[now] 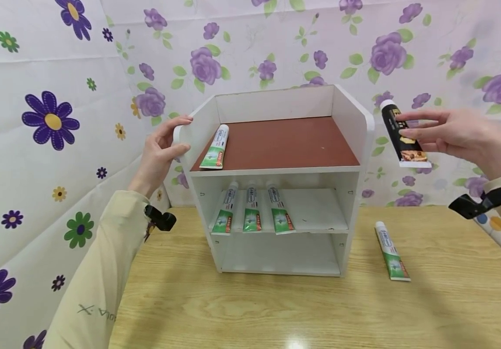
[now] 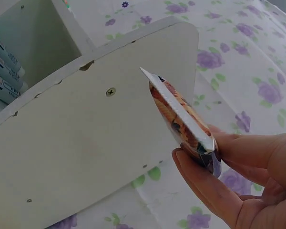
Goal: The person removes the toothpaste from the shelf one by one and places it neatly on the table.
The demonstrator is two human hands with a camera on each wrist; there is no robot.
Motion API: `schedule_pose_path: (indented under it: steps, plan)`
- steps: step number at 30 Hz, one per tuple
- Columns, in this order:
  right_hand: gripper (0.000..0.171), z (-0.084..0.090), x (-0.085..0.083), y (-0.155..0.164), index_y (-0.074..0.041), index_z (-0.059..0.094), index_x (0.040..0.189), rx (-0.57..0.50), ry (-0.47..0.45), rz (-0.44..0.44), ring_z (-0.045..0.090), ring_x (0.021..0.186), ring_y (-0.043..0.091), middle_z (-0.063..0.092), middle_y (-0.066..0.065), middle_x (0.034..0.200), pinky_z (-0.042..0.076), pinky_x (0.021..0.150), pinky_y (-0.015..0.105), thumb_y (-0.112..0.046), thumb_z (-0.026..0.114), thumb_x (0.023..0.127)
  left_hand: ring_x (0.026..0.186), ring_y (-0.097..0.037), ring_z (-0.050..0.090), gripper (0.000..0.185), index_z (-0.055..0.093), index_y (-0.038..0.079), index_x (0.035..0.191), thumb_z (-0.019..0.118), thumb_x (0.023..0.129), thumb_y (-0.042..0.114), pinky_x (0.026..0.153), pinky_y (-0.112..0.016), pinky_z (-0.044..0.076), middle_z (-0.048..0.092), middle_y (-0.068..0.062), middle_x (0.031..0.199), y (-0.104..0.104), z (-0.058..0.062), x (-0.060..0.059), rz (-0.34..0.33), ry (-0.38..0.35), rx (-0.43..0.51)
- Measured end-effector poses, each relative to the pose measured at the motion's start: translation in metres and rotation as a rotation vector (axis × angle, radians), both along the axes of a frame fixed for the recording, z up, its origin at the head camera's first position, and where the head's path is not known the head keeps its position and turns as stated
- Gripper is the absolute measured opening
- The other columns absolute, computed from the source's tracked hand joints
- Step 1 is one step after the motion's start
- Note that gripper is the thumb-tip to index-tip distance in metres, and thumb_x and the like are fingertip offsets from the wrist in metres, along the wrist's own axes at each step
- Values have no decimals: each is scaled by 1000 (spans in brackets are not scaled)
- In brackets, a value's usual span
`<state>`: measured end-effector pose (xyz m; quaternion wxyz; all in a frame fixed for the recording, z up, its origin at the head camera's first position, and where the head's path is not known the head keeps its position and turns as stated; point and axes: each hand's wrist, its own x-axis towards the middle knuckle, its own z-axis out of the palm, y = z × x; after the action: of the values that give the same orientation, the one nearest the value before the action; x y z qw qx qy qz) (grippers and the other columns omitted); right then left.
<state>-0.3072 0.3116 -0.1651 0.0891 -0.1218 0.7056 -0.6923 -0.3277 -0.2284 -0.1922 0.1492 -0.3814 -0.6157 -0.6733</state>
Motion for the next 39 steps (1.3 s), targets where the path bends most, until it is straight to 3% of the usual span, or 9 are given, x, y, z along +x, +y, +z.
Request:
schedule_pose_path:
  steps: [8, 15, 19, 21, 26, 29, 34, 36, 39]
  plan:
    - [35, -29, -5, 10, -26, 65, 112, 154, 36, -31, 60, 91, 16, 56, -6, 107, 49, 70, 30, -3, 56, 88, 125, -23, 29, 43, 58, 3, 116, 53, 78, -16, 88, -30, 39, 42, -14, 131, -1, -2, 1, 9, -10, 7]
    - [34, -62, -7, 13, -32, 65, 107, 195, 16, -40, 59, 92, 14, 59, -5, 102, 49, 69, 30, -5, 60, 87, 125, -23, 30, 43, 58, 2, 116, 53, 78, -17, 88, -30, 38, 42, -14, 130, -1, 0, 1, 11, -4, 11]
    - [33, -85, -6, 19, -34, 64, 106, 240, -14, -43, 58, 91, 13, 56, 1, 106, 48, 70, 31, -8, 61, 86, 124, -25, 31, 43, 58, 3, 116, 52, 78, -16, 87, -31, 39, 41, -14, 131, 1, 0, 1, 8, -25, 7]
    - [32, -95, -5, 22, -34, 64, 107, 241, -38, -41, 58, 91, 13, 47, 11, 118, 48, 70, 31, -9, 61, 86, 123, -26, 32, 43, 58, 4, 116, 52, 78, -16, 86, -32, 40, 41, -14, 132, 2, 0, 1, 9, -35, 9]
    - [35, -117, -5, 27, -27, 62, 115, 199, -70, -40, 57, 90, 11, 16, 29, 135, 48, 71, 32, -7, 61, 86, 124, -25, 31, 43, 59, 4, 115, 52, 77, -17, 86, -32, 40, 42, -14, 131, 2, 0, 1, 11, -35, 22]
    - [42, -132, -6, 29, -19, 54, 126, 291, -47, -45, 56, 93, 13, 21, 30, 134, 47, 74, 33, -13, 63, 86, 124, -25, 31, 44, 60, 4, 114, 52, 77, -17, 87, -32, 40, 42, -14, 130, 1, 0, 1, 11, -35, 29]
    - [62, -157, -4, 32, -3, 35, 136, 493, 6, 2, 41, 112, 33, 21, 32, 134, 44, 80, 39, -25, 63, 85, 122, -27, 32, 44, 59, 4, 114, 52, 77, -17, 86, -32, 40, 42, -14, 130, -1, 0, 1, 4, -42, 30]
    - [64, -165, -3, 33, 0, 34, 135, 510, 17, -2, 36, 114, 41, 22, 32, 133, 44, 80, 42, -26, 63, 85, 122, -27, 32, 44, 59, 3, 115, 52, 77, -18, 86, -32, 40, 42, -14, 131, 0, 0, 2, -1, -42, 30]
    - [65, -175, -3, 35, 0, 34, 135, 523, 17, -15, 41, 109, 39, 29, 30, 128, 44, 79, 43, -26, 64, 84, 122, -27, 32, 43, 59, 3, 115, 52, 77, -18, 87, -32, 39, 42, -14, 130, 0, 1, 1, -4, -41, 29]
